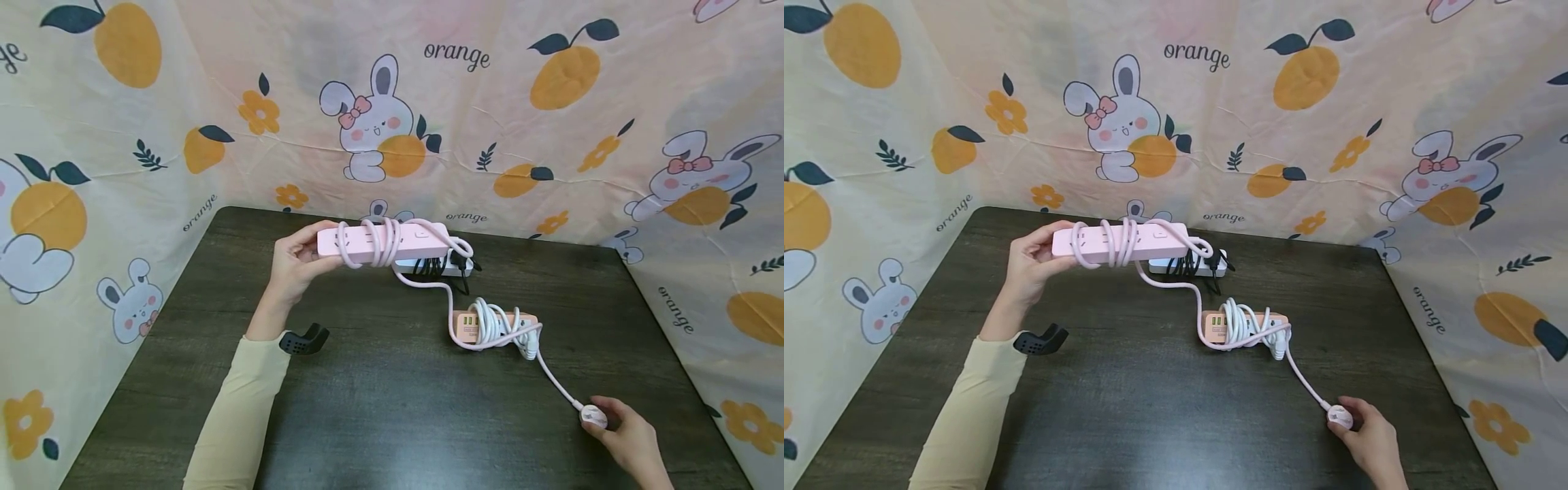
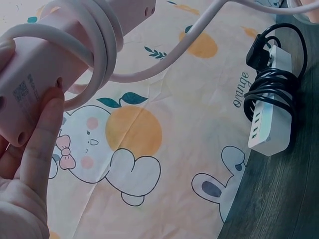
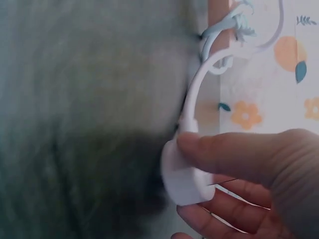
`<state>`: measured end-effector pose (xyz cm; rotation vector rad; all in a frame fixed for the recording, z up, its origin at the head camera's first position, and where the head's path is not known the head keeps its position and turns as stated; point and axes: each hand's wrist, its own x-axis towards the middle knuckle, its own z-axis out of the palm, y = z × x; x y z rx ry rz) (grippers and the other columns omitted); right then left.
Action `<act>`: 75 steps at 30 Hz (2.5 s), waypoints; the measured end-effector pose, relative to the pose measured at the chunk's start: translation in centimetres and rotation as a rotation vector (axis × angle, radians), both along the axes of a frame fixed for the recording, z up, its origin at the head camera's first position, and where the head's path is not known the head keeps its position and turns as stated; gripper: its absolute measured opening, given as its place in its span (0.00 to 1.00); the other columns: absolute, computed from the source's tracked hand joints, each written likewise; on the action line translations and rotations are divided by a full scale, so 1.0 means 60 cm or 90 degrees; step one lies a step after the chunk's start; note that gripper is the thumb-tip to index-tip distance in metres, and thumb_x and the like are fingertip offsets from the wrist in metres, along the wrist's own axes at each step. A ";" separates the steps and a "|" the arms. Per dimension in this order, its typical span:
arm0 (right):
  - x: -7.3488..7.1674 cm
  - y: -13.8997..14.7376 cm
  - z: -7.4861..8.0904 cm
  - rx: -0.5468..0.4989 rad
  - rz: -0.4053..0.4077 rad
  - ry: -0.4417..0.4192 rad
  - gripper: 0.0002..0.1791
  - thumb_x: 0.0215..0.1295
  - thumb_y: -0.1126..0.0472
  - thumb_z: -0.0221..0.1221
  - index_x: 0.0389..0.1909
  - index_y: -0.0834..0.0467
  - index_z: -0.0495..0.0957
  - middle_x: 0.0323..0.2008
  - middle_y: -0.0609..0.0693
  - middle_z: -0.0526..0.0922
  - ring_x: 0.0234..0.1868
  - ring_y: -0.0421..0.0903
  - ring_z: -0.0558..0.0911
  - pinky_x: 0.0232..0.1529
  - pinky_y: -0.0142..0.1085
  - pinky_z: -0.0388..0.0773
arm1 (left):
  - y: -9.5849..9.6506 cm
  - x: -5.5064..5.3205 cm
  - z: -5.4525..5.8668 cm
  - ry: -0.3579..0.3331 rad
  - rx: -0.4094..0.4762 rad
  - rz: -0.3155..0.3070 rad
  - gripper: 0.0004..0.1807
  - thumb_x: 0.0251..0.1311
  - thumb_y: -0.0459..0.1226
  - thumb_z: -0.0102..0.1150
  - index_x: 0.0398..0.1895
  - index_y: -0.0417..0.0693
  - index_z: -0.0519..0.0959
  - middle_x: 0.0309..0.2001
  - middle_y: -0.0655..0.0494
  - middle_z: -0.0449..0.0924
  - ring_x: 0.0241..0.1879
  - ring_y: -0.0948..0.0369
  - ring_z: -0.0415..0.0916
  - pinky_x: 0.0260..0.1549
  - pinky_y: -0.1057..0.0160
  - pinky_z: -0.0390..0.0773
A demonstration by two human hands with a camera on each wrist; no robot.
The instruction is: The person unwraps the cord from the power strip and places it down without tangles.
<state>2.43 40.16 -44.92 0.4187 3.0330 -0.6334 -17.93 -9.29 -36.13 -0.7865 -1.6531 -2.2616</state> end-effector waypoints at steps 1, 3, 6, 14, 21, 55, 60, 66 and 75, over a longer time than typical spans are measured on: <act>-0.002 -0.002 0.002 0.001 0.014 -0.003 0.23 0.46 0.65 0.68 0.44 0.71 0.77 0.38 0.67 0.81 0.40 0.63 0.79 0.38 0.54 0.72 | 0.000 0.000 0.000 0.001 -0.001 0.000 0.25 0.39 0.13 0.59 0.47 0.17 0.71 0.42 0.54 0.81 0.36 0.60 0.75 0.34 0.69 0.79; -0.007 -0.004 0.007 0.002 0.034 -0.025 0.23 0.47 0.66 0.68 0.44 0.71 0.76 0.39 0.68 0.80 0.41 0.63 0.78 0.38 0.55 0.72 | 0.000 -0.001 0.000 0.002 -0.004 0.002 0.25 0.39 0.13 0.59 0.47 0.17 0.70 0.42 0.54 0.81 0.36 0.60 0.75 0.34 0.69 0.79; -0.015 -0.007 0.016 0.002 0.052 -0.081 0.26 0.47 0.65 0.69 0.46 0.73 0.74 0.40 0.69 0.78 0.40 0.62 0.78 0.38 0.54 0.73 | 0.001 -0.001 0.000 0.005 -0.007 0.004 0.26 0.39 0.13 0.59 0.48 0.17 0.70 0.42 0.54 0.81 0.36 0.60 0.75 0.34 0.69 0.79; -0.043 -0.038 0.066 0.055 0.095 -0.009 0.30 0.50 0.62 0.69 0.49 0.76 0.70 0.41 0.72 0.76 0.43 0.68 0.76 0.40 0.57 0.72 | 0.003 -0.002 0.001 0.005 -0.006 0.006 0.25 0.39 0.13 0.59 0.48 0.17 0.70 0.42 0.55 0.81 0.37 0.60 0.75 0.34 0.68 0.80; -0.110 -0.123 0.104 0.023 0.249 0.232 0.23 0.48 0.69 0.69 0.47 0.69 0.76 0.40 0.62 0.79 0.40 0.60 0.79 0.37 0.54 0.76 | 0.003 -0.002 0.001 0.013 0.008 0.000 0.25 0.39 0.13 0.59 0.46 0.27 0.77 0.42 0.54 0.81 0.36 0.61 0.75 0.33 0.69 0.79; -0.280 -0.322 0.172 -0.381 0.424 0.313 0.04 0.58 0.79 0.56 0.33 0.73 0.79 0.20 0.51 0.72 0.16 0.34 0.62 0.17 0.28 0.60 | -0.013 -0.003 0.005 0.009 0.034 -0.023 0.26 0.40 0.18 0.65 0.44 0.47 0.82 0.41 0.54 0.81 0.37 0.61 0.75 0.36 0.69 0.79; -0.279 -0.310 0.186 -0.389 0.331 0.410 0.02 0.57 0.80 0.56 0.29 0.76 0.77 0.22 0.53 0.73 0.20 0.33 0.65 0.20 0.22 0.62 | -0.019 -0.004 0.001 0.020 0.038 -0.047 0.25 0.40 0.19 0.67 0.44 0.47 0.82 0.42 0.54 0.81 0.38 0.61 0.75 0.38 0.69 0.78; -0.275 -0.282 0.194 -0.463 0.284 0.506 0.04 0.59 0.80 0.53 0.33 0.79 0.76 0.24 0.46 0.74 0.21 0.34 0.67 0.21 0.22 0.63 | -0.022 -0.004 -0.005 0.024 0.026 -0.064 0.25 0.40 0.21 0.68 0.46 0.46 0.81 0.43 0.53 0.81 0.39 0.61 0.76 0.39 0.68 0.79; -0.252 -0.239 0.190 -0.599 0.373 0.546 0.06 0.63 0.76 0.53 0.32 0.76 0.77 0.29 0.52 0.78 0.26 0.40 0.70 0.24 0.27 0.66 | -0.020 -0.007 -0.008 0.025 0.009 0.007 0.25 0.38 0.12 0.59 0.47 0.20 0.73 0.42 0.53 0.81 0.37 0.61 0.76 0.33 0.69 0.79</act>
